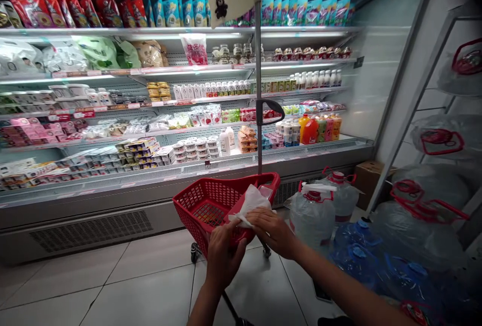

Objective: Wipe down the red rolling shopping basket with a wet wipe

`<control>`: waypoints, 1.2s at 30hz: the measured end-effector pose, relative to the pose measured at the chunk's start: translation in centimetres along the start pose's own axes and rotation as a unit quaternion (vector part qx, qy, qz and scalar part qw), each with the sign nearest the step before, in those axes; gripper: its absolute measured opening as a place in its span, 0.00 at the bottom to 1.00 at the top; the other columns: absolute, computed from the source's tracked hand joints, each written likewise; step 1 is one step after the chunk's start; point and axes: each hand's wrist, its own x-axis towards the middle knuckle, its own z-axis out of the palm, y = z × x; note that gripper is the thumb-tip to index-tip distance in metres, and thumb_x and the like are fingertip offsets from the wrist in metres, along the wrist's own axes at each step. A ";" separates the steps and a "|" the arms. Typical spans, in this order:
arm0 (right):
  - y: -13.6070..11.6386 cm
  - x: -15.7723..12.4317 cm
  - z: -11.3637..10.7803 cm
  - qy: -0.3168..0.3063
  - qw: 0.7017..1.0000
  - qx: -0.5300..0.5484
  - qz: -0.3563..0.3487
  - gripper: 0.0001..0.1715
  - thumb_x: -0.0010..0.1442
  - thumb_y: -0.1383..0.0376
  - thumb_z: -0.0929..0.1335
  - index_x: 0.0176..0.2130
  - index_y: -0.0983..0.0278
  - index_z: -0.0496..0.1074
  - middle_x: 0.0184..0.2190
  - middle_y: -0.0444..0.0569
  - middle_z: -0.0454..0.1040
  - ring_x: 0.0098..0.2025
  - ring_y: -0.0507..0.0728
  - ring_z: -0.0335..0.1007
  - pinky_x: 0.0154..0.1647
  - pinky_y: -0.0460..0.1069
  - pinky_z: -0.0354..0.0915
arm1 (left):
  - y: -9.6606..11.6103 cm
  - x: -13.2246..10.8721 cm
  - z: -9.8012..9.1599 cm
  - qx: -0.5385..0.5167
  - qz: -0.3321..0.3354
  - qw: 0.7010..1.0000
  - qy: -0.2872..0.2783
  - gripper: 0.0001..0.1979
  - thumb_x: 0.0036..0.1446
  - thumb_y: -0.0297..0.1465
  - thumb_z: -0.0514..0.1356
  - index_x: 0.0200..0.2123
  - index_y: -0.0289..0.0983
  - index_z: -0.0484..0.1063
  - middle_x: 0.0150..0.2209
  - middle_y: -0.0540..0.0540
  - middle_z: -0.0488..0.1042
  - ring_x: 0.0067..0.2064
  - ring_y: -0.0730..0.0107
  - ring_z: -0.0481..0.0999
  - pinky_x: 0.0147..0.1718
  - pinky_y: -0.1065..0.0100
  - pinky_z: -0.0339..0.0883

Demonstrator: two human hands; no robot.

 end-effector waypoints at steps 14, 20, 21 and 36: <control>1.5 0.3 -0.3 0.086 0.991 -0.021 0.099 0.24 0.77 0.58 0.57 0.63 0.55 0.71 0.60 0.48 0.76 0.66 0.60 0.67 0.72 0.63 0.57 | 0.5 -1.1 0.5 0.030 -0.017 0.999 0.029 0.23 0.64 0.43 0.62 0.58 0.41 0.69 0.42 0.43 0.78 0.42 0.57 0.78 0.42 0.56 0.75; -0.4 -0.7 0.4 0.024 0.999 0.016 0.013 0.24 0.76 0.58 0.58 0.65 0.52 0.70 0.60 0.47 0.76 0.65 0.59 0.68 0.71 0.61 0.60 | -0.1 -2.2 -0.5 -0.015 -0.065 0.997 0.045 0.20 0.62 0.42 0.63 0.53 0.41 0.68 0.39 0.46 0.75 0.40 0.59 0.78 0.41 0.58 0.75; 1.1 -0.5 -0.1 0.041 0.999 0.021 0.025 0.24 0.76 0.57 0.57 0.64 0.53 0.70 0.60 0.48 0.76 0.65 0.60 0.68 0.71 0.62 0.60 | -0.2 -2.3 -0.8 -0.024 -0.071 0.996 0.044 0.18 0.62 0.42 0.63 0.52 0.42 0.69 0.39 0.46 0.75 0.40 0.60 0.77 0.40 0.58 0.75; -3.0 -3.5 11.0 0.304 0.922 0.119 0.207 0.30 0.77 0.55 0.55 0.73 0.50 0.56 0.73 0.45 0.57 0.78 0.61 0.39 0.74 0.67 0.53 | 0.7 -1.5 -0.5 0.002 -0.053 0.997 0.052 0.16 0.61 0.42 0.64 0.49 0.41 0.70 0.37 0.46 0.76 0.40 0.58 0.76 0.40 0.58 0.74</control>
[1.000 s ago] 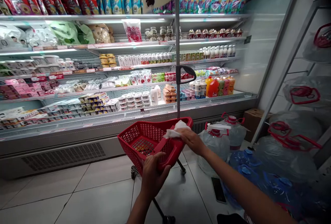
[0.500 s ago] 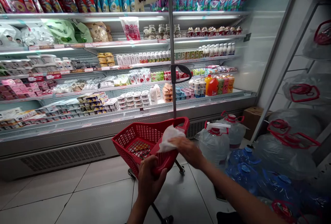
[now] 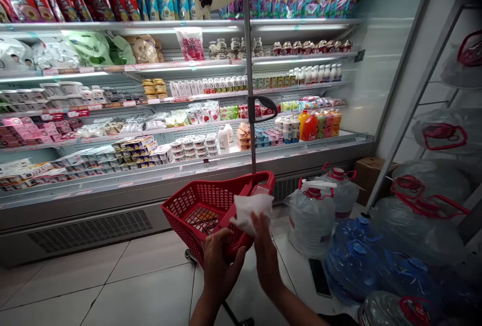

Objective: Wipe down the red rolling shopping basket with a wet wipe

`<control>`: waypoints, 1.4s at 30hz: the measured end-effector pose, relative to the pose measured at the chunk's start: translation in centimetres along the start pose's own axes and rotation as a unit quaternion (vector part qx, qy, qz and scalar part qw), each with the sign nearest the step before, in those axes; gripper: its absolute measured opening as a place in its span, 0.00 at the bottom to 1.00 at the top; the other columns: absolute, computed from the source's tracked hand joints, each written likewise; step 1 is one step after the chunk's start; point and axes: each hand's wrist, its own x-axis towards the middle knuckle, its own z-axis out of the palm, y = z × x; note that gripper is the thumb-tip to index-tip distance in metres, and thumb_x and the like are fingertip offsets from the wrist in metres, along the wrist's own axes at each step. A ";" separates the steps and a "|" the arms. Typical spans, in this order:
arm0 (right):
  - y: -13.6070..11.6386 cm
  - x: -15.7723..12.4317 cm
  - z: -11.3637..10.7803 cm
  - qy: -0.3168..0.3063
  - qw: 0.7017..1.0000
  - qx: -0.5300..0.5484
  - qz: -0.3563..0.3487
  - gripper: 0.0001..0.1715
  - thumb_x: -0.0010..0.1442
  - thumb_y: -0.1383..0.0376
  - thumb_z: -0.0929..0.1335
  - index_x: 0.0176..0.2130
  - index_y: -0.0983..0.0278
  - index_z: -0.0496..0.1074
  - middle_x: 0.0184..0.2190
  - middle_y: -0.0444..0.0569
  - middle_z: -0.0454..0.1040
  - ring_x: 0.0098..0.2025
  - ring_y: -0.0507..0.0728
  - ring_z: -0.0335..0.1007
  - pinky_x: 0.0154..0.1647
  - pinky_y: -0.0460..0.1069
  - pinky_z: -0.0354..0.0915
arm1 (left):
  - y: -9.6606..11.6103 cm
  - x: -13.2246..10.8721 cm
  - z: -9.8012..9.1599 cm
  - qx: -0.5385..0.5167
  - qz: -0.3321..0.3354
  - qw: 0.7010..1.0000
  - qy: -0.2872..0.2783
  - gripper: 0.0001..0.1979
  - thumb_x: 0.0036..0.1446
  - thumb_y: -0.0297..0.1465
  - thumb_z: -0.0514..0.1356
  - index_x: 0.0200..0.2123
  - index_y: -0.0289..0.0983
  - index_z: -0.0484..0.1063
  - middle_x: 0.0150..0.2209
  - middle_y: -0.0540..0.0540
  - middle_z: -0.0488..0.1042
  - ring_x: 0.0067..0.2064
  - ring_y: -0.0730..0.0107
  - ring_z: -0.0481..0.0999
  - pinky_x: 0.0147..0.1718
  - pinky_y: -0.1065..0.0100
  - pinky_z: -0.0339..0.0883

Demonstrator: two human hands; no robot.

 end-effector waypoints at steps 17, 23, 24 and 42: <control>9.9 16.7 -5.4 0.008 0.998 -0.023 0.053 0.38 0.72 0.40 0.55 0.68 0.56 0.66 0.64 0.52 0.72 0.69 0.64 0.64 0.69 0.66 0.62 | -0.2 0.1 0.5 0.028 0.036 0.999 -0.010 0.14 0.61 0.37 0.62 0.48 0.42 0.67 0.40 0.45 0.76 0.41 0.58 0.75 0.40 0.58 0.72; 1.3 7.2 -3.2 -0.036 0.999 -0.033 -0.002 0.27 0.76 0.51 0.56 0.64 0.54 0.71 0.67 0.49 0.68 0.74 0.63 0.54 0.75 0.66 0.52 | 0.9 0.8 1.9 0.054 0.070 0.996 -0.007 0.20 0.56 0.30 0.60 0.53 0.40 0.64 0.44 0.42 0.76 0.44 0.54 0.76 0.44 0.53 0.72; -0.3 5.5 -3.0 -0.059 0.998 -0.033 -0.016 0.26 0.76 0.54 0.56 0.64 0.52 0.71 0.67 0.47 0.69 0.74 0.62 0.53 0.76 0.66 0.48 | 1.0 0.9 2.2 0.056 0.076 0.996 -0.004 0.22 0.56 0.30 0.60 0.54 0.39 0.63 0.45 0.41 0.76 0.44 0.53 0.76 0.44 0.53 0.72; 2.5 13.2 -10.1 -0.215 0.971 -0.096 -0.024 0.29 0.75 0.48 0.57 0.66 0.52 0.69 0.66 0.45 0.70 0.73 0.60 0.55 0.75 0.65 0.50 | -2.7 2.5 2.1 0.142 0.125 0.967 -0.173 0.35 0.68 0.39 0.59 0.73 0.44 0.52 0.73 0.37 0.56 0.75 0.47 0.51 0.70 0.37 0.47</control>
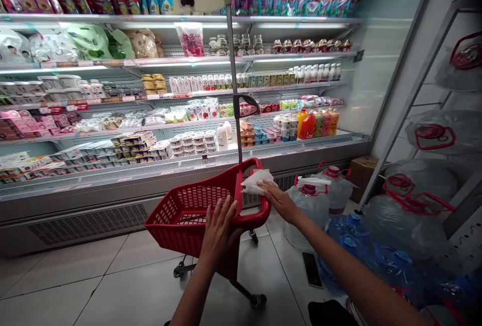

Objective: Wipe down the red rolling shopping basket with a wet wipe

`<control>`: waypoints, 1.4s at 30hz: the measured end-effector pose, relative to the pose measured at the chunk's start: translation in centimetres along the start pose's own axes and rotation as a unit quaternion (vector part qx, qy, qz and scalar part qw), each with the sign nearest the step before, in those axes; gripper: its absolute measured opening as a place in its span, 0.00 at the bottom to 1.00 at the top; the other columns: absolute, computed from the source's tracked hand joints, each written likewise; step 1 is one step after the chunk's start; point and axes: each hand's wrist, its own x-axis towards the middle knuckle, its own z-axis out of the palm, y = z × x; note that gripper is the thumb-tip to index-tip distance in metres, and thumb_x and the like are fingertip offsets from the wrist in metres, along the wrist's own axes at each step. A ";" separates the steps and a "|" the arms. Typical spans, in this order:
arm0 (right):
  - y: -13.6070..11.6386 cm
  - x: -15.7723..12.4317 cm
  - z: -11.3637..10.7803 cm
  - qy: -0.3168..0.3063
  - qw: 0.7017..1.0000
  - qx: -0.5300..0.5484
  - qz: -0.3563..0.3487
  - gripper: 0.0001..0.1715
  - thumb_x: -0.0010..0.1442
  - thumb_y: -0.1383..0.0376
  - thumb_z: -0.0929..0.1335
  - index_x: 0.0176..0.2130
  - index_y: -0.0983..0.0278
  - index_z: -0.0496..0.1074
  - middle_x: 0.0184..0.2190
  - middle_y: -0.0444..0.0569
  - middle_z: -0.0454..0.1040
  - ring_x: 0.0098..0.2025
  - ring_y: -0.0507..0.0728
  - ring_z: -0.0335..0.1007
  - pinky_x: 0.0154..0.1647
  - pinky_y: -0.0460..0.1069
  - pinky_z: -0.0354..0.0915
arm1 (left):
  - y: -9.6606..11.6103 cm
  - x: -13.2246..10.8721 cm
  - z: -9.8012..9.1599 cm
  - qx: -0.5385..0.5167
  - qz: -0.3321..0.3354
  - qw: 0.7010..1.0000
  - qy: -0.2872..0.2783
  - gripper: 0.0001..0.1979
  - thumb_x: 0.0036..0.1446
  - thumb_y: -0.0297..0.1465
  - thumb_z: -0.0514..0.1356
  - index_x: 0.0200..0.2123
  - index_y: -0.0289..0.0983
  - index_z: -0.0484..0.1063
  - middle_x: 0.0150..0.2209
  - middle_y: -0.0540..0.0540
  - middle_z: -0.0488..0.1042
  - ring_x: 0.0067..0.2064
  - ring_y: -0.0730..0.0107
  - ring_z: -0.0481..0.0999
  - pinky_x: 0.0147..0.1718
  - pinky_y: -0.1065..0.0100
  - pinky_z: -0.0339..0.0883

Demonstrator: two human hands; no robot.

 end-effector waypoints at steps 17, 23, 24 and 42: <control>-6.6 -6.7 4.3 -0.018 0.896 -0.408 -0.178 0.30 0.73 0.65 0.63 0.70 0.64 0.61 0.66 0.52 0.69 0.64 0.63 0.65 0.70 0.62 0.57 | 2.2 -0.6 5.1 0.030 -0.055 0.998 0.011 0.43 0.71 0.41 0.54 0.76 0.40 0.28 0.77 0.35 0.43 0.76 0.51 0.47 0.69 0.44 0.53; -2.6 -9.2 -0.4 -0.006 0.870 -0.456 -0.189 0.35 0.74 0.65 0.62 0.75 0.53 0.51 0.73 0.42 0.59 0.74 0.61 0.52 0.73 0.60 0.51 | -3.3 -4.5 4.1 0.107 -0.056 0.992 -0.022 0.35 0.72 0.38 0.53 0.76 0.52 0.41 0.75 0.44 0.52 0.73 0.49 0.58 0.68 0.44 0.56; -2.2 -8.8 -0.9 -0.002 0.869 -0.458 -0.184 0.35 0.74 0.64 0.63 0.75 0.53 0.51 0.72 0.42 0.60 0.72 0.61 0.55 0.73 0.60 0.52 | -3.6 -4.7 4.0 0.104 -0.049 0.993 -0.033 0.34 0.73 0.38 0.52 0.76 0.53 0.41 0.75 0.45 0.55 0.72 0.52 0.62 0.67 0.46 0.59; -1.3 -4.5 8.7 0.049 0.897 -0.379 -0.222 0.25 0.75 0.63 0.63 0.67 0.62 0.67 0.66 0.47 0.70 0.69 0.60 0.63 0.69 0.59 0.60 | -1.2 -3.5 6.7 0.073 -0.041 0.996 -0.018 0.21 0.73 0.29 0.51 0.65 0.40 0.67 0.58 0.40 0.78 0.58 0.56 0.79 0.57 0.55 0.74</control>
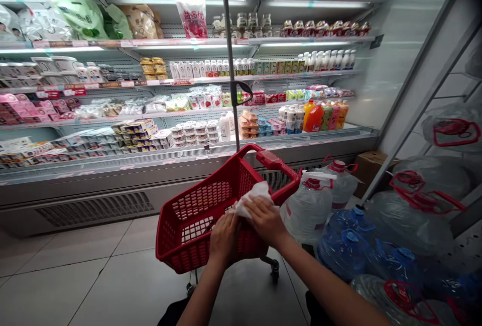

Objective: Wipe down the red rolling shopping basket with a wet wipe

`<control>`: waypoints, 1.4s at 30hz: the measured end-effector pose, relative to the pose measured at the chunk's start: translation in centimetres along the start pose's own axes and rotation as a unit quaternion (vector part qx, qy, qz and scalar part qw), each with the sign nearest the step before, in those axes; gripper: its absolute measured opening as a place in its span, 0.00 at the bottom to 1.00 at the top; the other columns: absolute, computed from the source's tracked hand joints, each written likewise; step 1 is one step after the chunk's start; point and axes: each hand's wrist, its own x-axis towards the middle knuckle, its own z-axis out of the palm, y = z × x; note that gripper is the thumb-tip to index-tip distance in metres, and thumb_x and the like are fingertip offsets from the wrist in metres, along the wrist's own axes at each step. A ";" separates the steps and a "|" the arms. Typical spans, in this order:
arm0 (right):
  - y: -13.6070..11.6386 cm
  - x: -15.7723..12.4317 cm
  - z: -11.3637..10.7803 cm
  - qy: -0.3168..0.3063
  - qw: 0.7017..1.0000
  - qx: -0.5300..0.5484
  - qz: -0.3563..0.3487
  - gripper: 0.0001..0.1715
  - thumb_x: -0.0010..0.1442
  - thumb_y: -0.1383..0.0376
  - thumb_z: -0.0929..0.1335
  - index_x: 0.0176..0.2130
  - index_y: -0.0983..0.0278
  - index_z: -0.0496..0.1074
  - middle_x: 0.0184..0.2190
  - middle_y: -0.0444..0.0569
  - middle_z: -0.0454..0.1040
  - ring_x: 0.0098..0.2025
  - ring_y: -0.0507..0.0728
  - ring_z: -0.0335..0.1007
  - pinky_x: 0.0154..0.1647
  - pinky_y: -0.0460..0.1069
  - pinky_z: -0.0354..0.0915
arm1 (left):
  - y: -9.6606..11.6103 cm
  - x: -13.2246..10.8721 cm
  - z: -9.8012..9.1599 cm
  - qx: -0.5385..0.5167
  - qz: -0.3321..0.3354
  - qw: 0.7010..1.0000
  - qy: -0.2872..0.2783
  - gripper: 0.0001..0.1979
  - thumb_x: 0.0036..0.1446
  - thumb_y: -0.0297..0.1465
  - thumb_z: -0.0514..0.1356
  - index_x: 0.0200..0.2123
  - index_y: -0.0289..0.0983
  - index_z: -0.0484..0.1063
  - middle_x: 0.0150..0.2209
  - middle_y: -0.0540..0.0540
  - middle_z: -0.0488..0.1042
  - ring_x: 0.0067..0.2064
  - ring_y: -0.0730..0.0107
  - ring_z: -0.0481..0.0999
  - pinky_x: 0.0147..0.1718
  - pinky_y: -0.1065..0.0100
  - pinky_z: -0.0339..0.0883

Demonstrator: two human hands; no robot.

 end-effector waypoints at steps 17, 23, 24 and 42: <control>3.5 -2.7 -1.4 -0.075 0.997 -0.011 0.020 0.33 0.74 0.66 0.61 0.74 0.60 0.52 0.71 0.47 0.62 0.73 0.58 0.55 0.74 0.60 0.55 | 2.2 0.9 0.3 -0.035 0.000 0.999 0.007 0.37 0.71 0.31 0.52 0.76 0.37 0.37 0.73 0.37 0.57 0.68 0.58 0.69 0.60 0.58 0.71; 4.9 -2.5 -1.4 -0.104 0.993 0.019 -0.044 0.32 0.75 0.66 0.60 0.74 0.57 0.54 0.71 0.44 0.62 0.72 0.55 0.57 0.73 0.58 0.56 | -1.2 -0.6 -0.8 -0.001 0.019 0.999 -0.033 0.41 0.71 0.30 0.50 0.76 0.36 0.26 0.74 0.35 0.54 0.70 0.59 0.65 0.65 0.55 0.65; 6.8 -2.5 -1.8 -0.098 0.995 0.007 -0.026 0.32 0.75 0.66 0.60 0.74 0.57 0.53 0.70 0.45 0.63 0.72 0.56 0.58 0.73 0.59 0.56 | -2.2 -1.3 -1.4 0.016 0.025 0.999 -0.037 0.40 0.71 0.29 0.50 0.76 0.38 0.28 0.74 0.37 0.53 0.71 0.60 0.64 0.67 0.55 0.63; 1.4 -0.3 4.6 -0.110 0.988 0.089 -0.063 0.31 0.74 0.69 0.59 0.72 0.56 0.58 0.69 0.44 0.66 0.70 0.54 0.61 0.73 0.58 0.58 | -7.4 -6.0 -2.8 0.021 -0.001 0.997 -0.080 0.35 0.72 0.30 0.50 0.76 0.43 0.38 0.73 0.42 0.60 0.70 0.63 0.66 0.64 0.58 0.67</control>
